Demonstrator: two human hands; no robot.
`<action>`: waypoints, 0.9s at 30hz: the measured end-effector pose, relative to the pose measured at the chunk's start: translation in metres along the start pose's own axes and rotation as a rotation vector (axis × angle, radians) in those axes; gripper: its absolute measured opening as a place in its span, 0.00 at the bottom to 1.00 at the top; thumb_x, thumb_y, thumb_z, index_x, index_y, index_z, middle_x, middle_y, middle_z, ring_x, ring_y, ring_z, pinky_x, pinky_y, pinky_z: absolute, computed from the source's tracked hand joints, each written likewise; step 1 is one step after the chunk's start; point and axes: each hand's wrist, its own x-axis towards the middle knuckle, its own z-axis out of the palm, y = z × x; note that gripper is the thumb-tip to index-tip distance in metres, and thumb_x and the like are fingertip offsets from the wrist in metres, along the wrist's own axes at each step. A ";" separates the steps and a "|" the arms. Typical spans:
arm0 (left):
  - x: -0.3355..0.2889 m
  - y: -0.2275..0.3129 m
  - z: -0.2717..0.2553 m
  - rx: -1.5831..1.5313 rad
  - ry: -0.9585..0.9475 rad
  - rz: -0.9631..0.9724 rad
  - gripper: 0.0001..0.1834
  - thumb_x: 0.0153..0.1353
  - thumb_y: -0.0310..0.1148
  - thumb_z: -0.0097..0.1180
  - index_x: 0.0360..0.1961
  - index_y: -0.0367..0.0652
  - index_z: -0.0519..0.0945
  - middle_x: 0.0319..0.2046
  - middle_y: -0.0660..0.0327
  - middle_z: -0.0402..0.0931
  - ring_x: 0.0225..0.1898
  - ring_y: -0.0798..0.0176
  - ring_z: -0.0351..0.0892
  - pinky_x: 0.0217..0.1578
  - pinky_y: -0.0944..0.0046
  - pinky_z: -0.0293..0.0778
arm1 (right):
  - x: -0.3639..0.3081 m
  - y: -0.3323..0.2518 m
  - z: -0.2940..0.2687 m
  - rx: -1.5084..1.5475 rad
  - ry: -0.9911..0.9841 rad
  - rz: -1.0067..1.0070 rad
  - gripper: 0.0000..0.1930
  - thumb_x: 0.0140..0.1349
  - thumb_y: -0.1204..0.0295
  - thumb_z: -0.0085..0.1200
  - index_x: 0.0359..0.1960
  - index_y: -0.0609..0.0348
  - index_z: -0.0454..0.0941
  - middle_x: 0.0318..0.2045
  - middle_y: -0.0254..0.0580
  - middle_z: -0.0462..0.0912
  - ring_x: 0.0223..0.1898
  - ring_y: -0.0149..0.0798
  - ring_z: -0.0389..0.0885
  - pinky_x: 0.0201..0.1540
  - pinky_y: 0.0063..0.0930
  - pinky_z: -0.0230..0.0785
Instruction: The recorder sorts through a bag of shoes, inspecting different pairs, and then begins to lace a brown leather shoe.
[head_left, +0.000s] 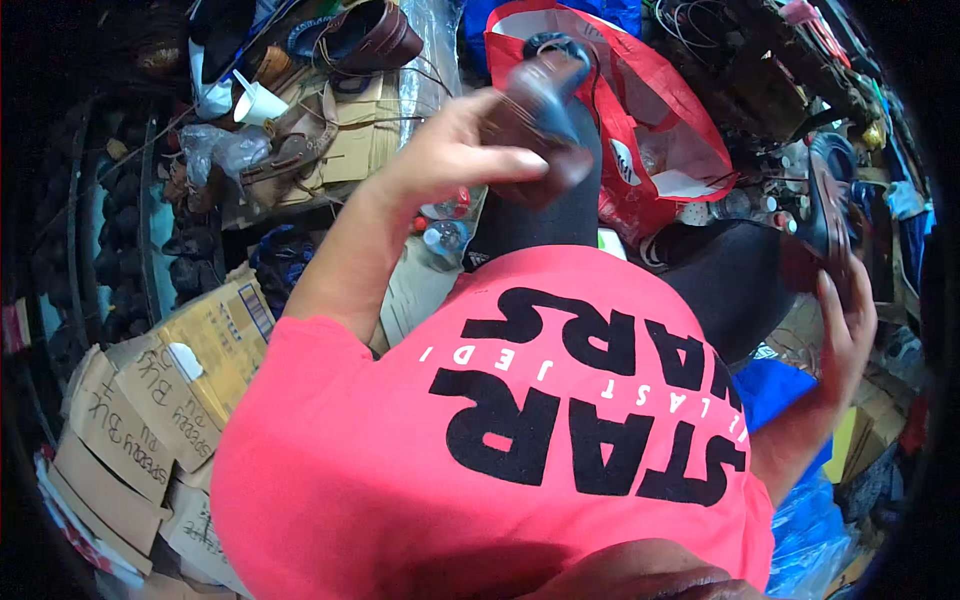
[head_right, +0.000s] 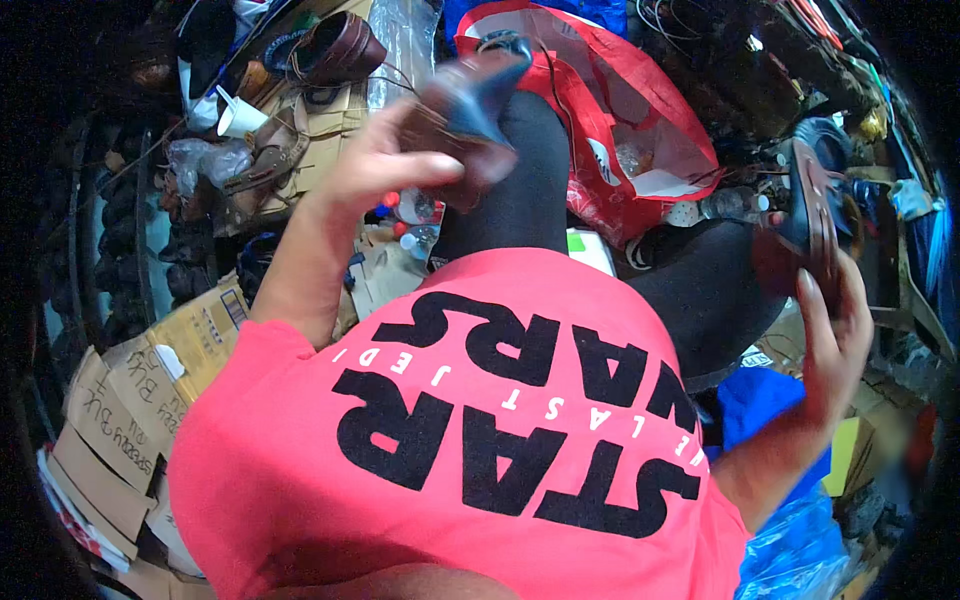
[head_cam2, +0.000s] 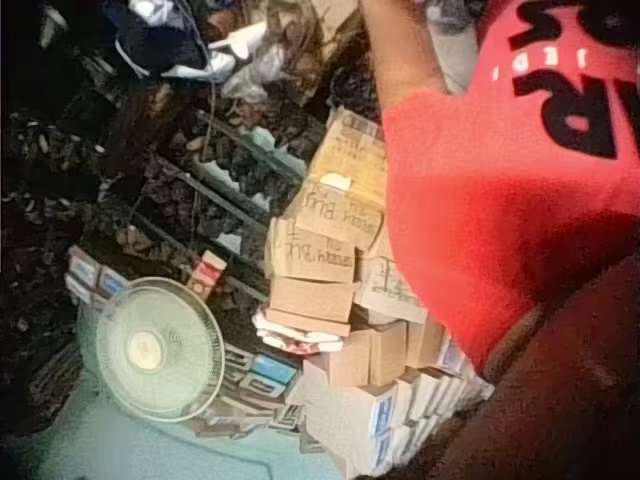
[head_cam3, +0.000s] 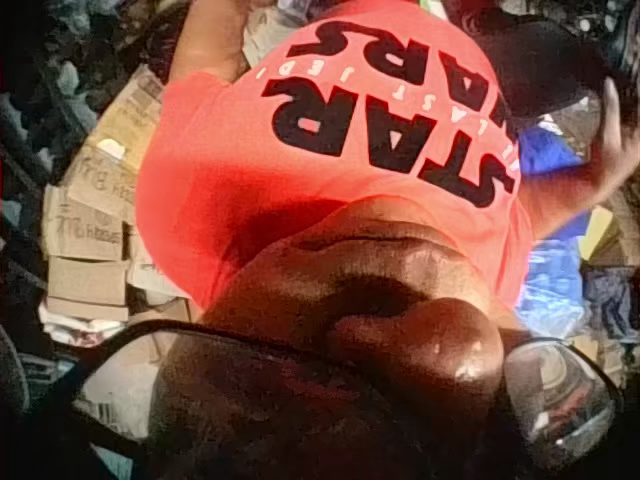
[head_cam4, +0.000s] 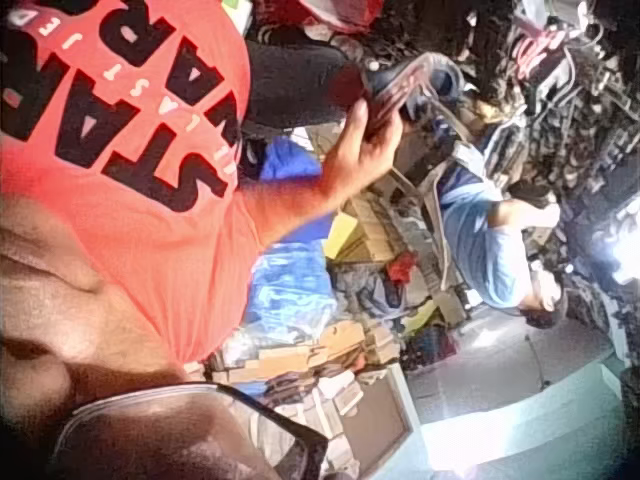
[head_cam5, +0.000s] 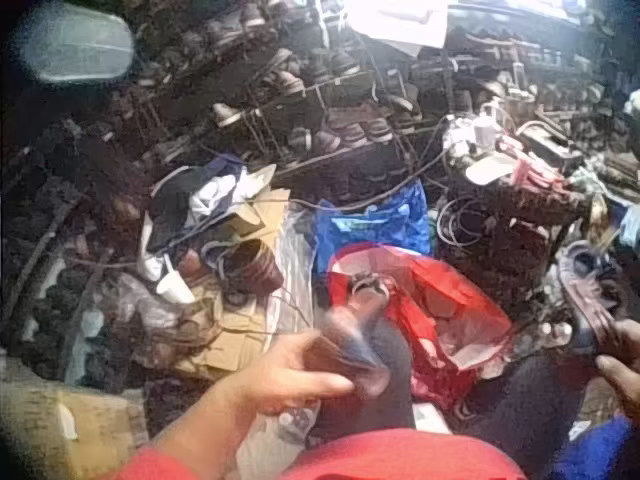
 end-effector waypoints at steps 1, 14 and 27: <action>-0.008 0.003 -0.012 -0.185 -0.009 0.085 0.27 0.52 0.31 0.60 0.53 0.34 0.67 0.43 0.55 0.76 0.45 0.61 0.77 0.50 0.61 0.70 | -0.007 -0.014 -0.011 -0.103 -0.103 0.021 0.15 0.59 0.79 0.50 0.48 0.67 0.70 0.41 0.35 0.75 0.42 0.26 0.71 0.47 0.20 0.63; -0.015 -0.128 -0.065 -1.022 0.188 -0.228 0.27 0.48 0.53 0.54 0.45 0.48 0.78 0.44 0.59 0.77 0.47 0.54 0.75 0.50 0.50 0.67 | -0.045 -0.007 0.029 -0.756 -0.430 0.092 0.10 0.44 0.72 0.60 0.27 0.64 0.74 0.22 0.48 0.73 0.28 0.49 0.69 0.34 0.37 0.61; -0.013 -0.132 -0.087 -0.966 0.241 -0.220 0.30 0.55 0.53 0.46 0.48 0.37 0.73 0.45 0.50 0.76 0.44 0.52 0.77 0.47 0.52 0.72 | -0.039 -0.006 0.028 -0.574 -0.216 0.162 0.09 0.51 0.75 0.58 0.24 0.67 0.72 0.18 0.41 0.72 0.22 0.29 0.69 0.26 0.24 0.63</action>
